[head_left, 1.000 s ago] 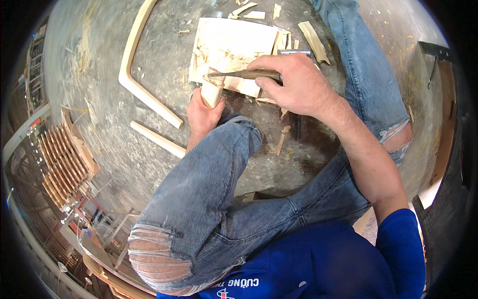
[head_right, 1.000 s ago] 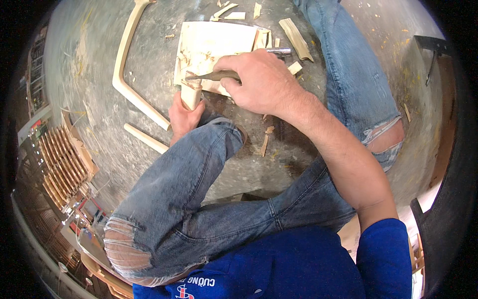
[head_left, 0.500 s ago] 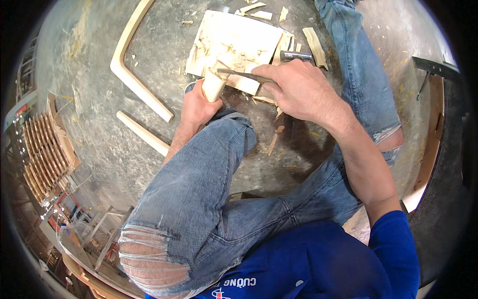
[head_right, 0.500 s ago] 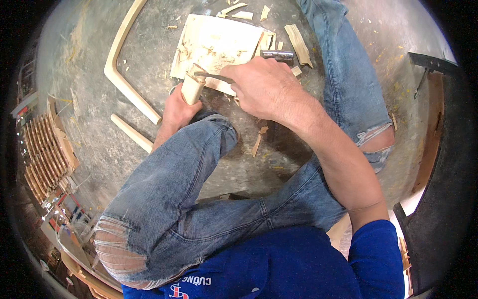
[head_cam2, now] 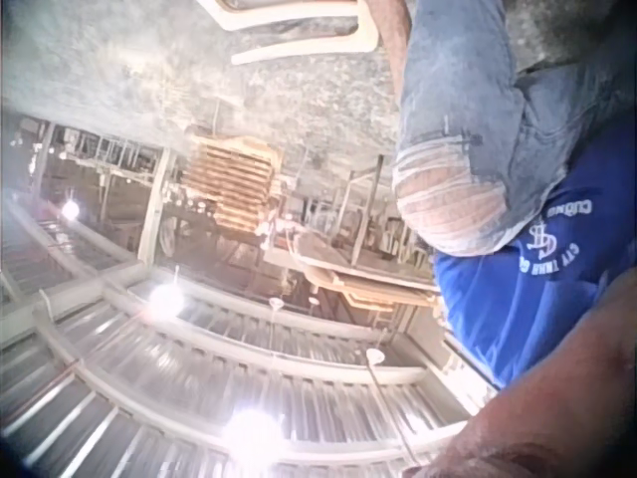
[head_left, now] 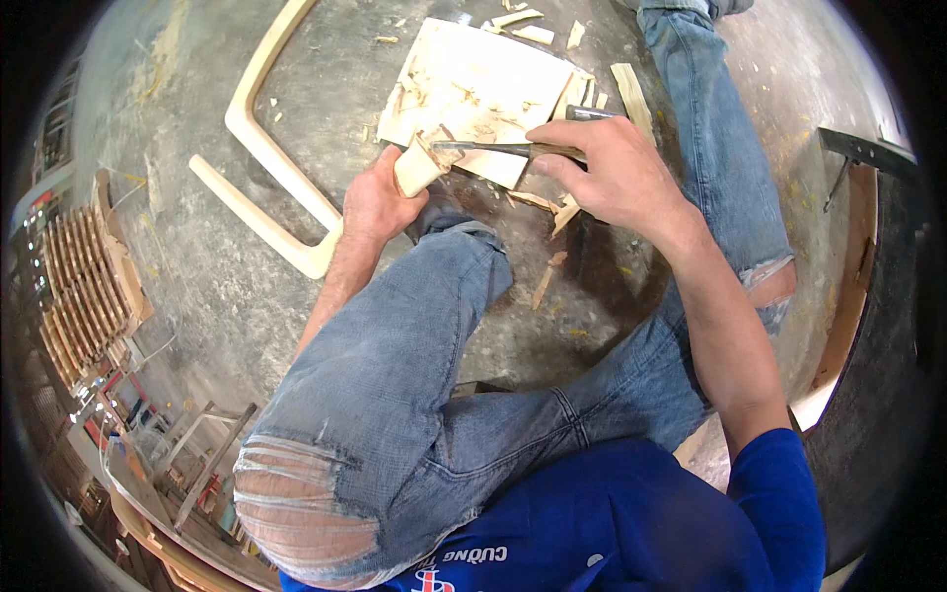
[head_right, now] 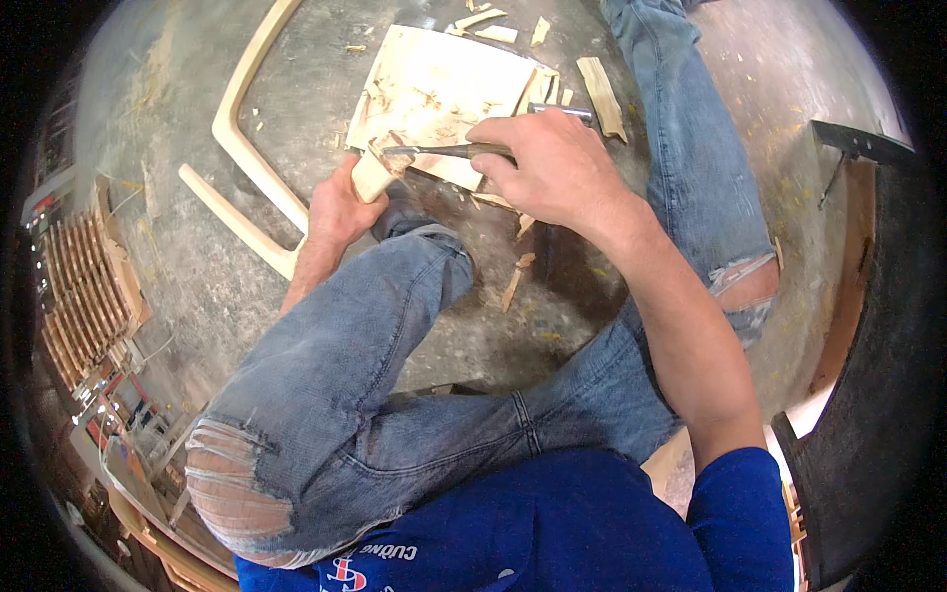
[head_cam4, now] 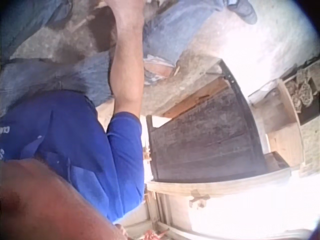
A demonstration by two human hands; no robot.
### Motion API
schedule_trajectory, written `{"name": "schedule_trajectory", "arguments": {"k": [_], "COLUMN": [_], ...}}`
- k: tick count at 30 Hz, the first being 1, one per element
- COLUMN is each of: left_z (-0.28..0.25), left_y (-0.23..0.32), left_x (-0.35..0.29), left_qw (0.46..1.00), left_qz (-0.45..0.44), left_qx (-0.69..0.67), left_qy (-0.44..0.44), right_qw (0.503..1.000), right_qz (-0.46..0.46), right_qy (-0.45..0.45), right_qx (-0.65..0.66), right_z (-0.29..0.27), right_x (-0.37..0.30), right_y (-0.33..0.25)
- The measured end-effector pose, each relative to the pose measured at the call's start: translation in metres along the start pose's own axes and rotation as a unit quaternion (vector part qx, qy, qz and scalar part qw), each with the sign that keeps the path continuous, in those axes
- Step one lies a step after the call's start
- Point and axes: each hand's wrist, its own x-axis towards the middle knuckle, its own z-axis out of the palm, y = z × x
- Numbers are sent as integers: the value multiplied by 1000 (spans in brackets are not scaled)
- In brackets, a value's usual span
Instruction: The person sits on the floor and carves a small wooden block using a chisel and hammer. They repeatedly strike the chisel to remove wood shavings and occasionally clear debris from the workpiece.
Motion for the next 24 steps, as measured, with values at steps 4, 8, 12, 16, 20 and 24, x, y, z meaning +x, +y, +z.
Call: {"name": "schedule_trajectory", "arguments": {"k": [4, 8, 12, 16, 20, 24], "left_z": [-58, -133, -189, -190, -124, -62], "left_y": [24, 71, 125, 175, 171, 118], "left_x": [-10, -21, -22, -19, 5, 32], "left_qw": [993, 974, 961, 973, 959, 964], "left_qz": [36, 82, 143, 169, 228, 198], "left_qx": [-93, -164, -198, -152, 17, 144], "left_qy": [68, 133, 130, -39, -169, -103], "right_qw": [987, 949, 898, 908, 929, 927], "right_qz": [-19, -5, -48, 0, 51, 76], "right_qy": [70, 147, 221, 232, 236, 220], "right_qx": [145, 277, 377, 348, 280, 294], "right_z": [-27, -58, -83, -107, -95, -66], "right_x": [-7, -25, -54, -91, -110, -120], "right_y": [-28, -60, -79, -81, -57, -38]}}
